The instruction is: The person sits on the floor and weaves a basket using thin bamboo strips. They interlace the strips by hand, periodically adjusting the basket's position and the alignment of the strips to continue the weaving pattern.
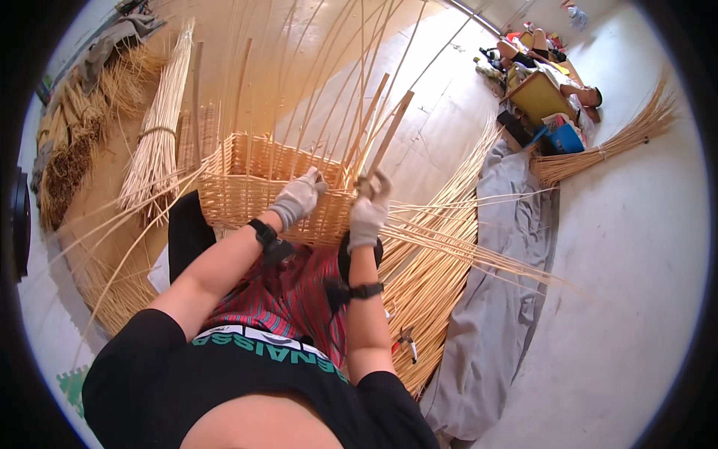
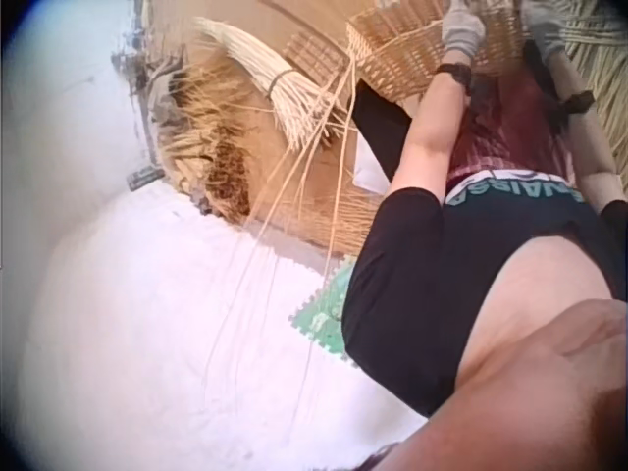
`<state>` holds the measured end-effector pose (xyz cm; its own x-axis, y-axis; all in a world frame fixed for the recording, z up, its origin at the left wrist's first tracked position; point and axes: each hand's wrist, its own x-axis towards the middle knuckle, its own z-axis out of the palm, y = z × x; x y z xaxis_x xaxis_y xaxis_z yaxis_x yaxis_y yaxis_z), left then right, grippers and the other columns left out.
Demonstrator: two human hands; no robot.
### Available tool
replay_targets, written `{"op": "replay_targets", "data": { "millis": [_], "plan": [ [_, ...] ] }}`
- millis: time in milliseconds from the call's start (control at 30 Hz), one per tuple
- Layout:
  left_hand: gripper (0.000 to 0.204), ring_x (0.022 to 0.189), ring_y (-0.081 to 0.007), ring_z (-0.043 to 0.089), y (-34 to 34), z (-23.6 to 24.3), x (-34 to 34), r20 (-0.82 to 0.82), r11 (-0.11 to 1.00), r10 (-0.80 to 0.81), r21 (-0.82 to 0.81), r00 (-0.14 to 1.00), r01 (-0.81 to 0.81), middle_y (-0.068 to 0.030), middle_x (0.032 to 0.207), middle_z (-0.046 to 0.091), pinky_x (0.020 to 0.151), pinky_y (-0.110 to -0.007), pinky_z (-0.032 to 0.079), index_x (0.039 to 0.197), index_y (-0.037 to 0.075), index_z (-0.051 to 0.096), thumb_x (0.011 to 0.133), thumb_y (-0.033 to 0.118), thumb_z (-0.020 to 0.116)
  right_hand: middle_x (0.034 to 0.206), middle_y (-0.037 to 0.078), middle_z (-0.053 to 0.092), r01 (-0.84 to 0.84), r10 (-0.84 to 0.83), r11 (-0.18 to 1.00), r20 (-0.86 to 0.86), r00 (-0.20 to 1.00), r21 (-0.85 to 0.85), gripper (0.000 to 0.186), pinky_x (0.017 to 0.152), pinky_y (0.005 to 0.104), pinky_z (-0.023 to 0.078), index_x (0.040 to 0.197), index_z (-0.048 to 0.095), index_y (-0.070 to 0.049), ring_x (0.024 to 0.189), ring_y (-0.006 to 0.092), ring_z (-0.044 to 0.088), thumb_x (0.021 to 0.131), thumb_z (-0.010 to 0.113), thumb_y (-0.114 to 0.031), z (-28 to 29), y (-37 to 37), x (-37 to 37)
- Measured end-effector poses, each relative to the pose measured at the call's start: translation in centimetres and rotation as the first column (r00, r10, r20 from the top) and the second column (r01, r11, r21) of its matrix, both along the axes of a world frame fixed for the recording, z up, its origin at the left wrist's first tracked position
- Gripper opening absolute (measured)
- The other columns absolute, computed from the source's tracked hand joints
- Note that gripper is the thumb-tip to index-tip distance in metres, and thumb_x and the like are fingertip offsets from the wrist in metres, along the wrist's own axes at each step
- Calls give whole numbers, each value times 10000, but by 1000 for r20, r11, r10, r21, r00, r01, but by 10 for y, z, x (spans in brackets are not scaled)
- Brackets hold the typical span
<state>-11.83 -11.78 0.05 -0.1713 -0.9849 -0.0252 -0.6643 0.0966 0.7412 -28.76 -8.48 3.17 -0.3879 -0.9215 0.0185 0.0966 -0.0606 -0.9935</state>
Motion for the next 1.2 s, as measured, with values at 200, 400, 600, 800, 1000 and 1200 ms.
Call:
{"op": "replay_targets", "data": {
  "millis": [200,400,600,800,1000,1200],
  "plan": [
    [410,1023,-430,684,10,33,-33,124,989,111,82,986,-121,-256,1091,706,867,-528,523,1242,37,553,1047,390,479,1431,98,564,-124,-28,931,-407,913,-344,629,904,333,588,1588,316,-180,1194,239,601,1016,458,39,67,-75,19],
    [451,999,-456,675,-7,-16,-26,-40,991,92,103,995,-88,-282,1089,694,880,-527,518,1260,72,524,970,415,566,906,99,695,178,-167,963,-70,984,200,356,781,345,613,1366,476,-27,793,176,697,1043,557,-155,-30,42,-71],
    [438,832,-167,710,52,20,3,-719,980,97,190,688,61,-120,1361,599,672,-287,595,1416,97,461,1006,-56,437,887,222,718,27,376,888,-759,531,458,560,656,425,551,1365,549,-158,740,278,719,862,770,-263,-30,30,0],
    [213,782,-141,705,93,-48,197,-738,829,392,25,549,-559,-70,973,683,672,-267,606,1213,6,616,1011,70,623,1034,213,737,57,268,936,-808,525,348,545,794,514,557,1344,534,-197,933,442,706,858,752,-315,-55,18,4],
    [212,758,-144,679,87,4,233,-759,727,315,-193,570,-659,-58,845,740,634,-256,531,999,-11,742,913,180,777,1113,171,732,-436,460,881,-542,703,182,485,863,421,563,1403,558,-130,1029,320,716,932,670,-114,-32,76,146],
    [327,976,-138,655,115,-13,255,-772,941,275,95,573,-324,-76,1092,701,884,-297,538,1151,-24,685,873,113,790,751,80,601,-790,327,611,-925,193,50,222,644,436,545,1048,696,-193,731,311,658,856,725,-299,66,82,277]
  ]
}}
